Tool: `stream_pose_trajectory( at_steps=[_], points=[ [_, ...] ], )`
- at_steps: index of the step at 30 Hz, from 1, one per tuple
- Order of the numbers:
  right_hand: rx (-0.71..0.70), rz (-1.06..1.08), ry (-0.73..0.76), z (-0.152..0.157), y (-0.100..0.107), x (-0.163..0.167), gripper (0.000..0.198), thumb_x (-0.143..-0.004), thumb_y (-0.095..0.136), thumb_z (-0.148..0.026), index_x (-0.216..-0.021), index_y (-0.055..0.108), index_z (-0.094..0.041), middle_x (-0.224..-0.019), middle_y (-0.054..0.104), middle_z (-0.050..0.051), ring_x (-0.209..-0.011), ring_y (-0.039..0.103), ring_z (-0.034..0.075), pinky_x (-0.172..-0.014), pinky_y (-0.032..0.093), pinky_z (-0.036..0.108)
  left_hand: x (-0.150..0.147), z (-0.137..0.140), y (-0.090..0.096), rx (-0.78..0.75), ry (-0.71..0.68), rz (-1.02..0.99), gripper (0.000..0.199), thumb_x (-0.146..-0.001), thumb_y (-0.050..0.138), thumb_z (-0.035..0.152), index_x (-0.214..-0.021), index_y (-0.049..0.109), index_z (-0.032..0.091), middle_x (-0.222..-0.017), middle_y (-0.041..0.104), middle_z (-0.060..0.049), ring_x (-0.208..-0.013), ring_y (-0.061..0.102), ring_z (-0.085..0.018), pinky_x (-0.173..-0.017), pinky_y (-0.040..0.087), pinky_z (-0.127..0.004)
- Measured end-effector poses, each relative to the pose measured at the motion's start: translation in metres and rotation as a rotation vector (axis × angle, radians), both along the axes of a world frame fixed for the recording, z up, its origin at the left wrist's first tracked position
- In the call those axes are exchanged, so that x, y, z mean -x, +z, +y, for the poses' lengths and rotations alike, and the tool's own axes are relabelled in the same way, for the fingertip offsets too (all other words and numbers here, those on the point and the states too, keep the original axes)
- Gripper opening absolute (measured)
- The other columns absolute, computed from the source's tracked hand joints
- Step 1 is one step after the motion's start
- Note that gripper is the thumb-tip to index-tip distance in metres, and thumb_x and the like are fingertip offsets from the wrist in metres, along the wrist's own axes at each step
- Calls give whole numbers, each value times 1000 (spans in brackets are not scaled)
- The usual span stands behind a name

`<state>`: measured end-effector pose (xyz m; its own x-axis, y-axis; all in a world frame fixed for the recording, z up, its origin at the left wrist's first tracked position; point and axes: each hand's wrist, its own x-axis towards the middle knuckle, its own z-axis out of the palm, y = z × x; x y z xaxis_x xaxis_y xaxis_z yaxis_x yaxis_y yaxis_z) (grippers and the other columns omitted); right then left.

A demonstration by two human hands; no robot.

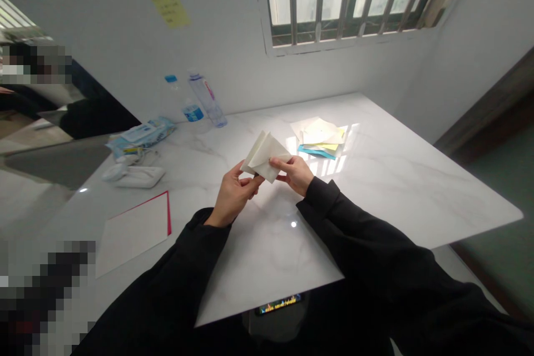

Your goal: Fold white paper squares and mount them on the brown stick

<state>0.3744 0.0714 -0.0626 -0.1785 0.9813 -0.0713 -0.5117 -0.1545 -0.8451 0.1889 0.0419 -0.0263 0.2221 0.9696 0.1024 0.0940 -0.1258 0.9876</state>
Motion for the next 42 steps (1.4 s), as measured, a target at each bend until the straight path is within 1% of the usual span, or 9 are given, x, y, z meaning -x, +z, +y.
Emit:
stream_pose_trajectory(
  at_steps=[3,8,14,18,21,25,33,37,42],
  points=[
    [-24,24,29,-1,1,0,52,-56,104,-53,-89,81,-19,-89,78,5,-82,70,20,-76,59,35,1,-2,2,-40,-42,-10,52,-82,86,40,-127,68,21,-84,62,3,-55,52,-8,-48,40,-21],
    [-40,36,59,-1,1,0,51,-59,103,-53,-91,81,-20,-87,78,5,-81,72,20,-77,61,36,1,-9,7,-94,-54,17,49,-87,82,40,-130,65,22,-80,57,4,-56,48,-9,-51,41,-22],
    [-119,58,102,-2,2,-2,50,-60,103,-54,-90,80,-20,-81,75,4,-79,70,21,-77,60,38,-1,-21,18,-204,-1,103,33,-92,76,38,-118,63,24,-86,63,3,-59,56,-10,-55,45,-23],
    [-171,95,159,-3,4,-7,47,-58,104,-53,-77,76,-20,-75,67,1,-74,64,18,-73,57,34,-1,-24,22,-292,64,137,19,-93,73,30,-107,62,23,-93,65,1,-65,60,-11,-59,49,-23],
    [-203,100,180,-4,4,-10,47,-59,103,-53,-69,72,-20,-73,63,1,-75,62,18,-71,56,34,1,-24,23,-343,97,182,16,-93,71,28,-106,63,23,-99,68,-1,-64,59,-10,-57,47,-23],
    [-215,63,194,-4,3,-13,47,-61,101,-56,-68,70,-21,-77,62,3,-79,62,20,-72,56,36,2,-25,24,-386,136,221,16,-93,70,25,-107,63,24,-105,69,-2,-66,60,-11,-58,48,-23],
    [-224,72,211,-5,5,-13,45,-62,101,-55,-70,72,-22,-76,61,2,-80,61,20,-72,54,35,2,-25,25,-351,154,159,21,-91,73,29,-109,62,24,-105,70,-2,-68,64,-12,-62,55,-25],
    [-209,53,194,-7,7,-11,47,-58,102,-57,-71,72,-23,-76,63,2,-79,63,21,-74,56,37,-1,-26,27,-289,159,109,20,-90,75,32,-102,62,23,-92,67,1,-71,67,-14,-69,59,-27],
    [-203,27,185,-1,7,-18,48,-58,102,-57,-75,74,-21,-77,68,2,-77,66,20,-79,58,38,5,-21,29,-208,109,105,19,-88,74,32,-97,60,22,-75,62,3,-65,62,-14,-63,53,-24]
  ],
)
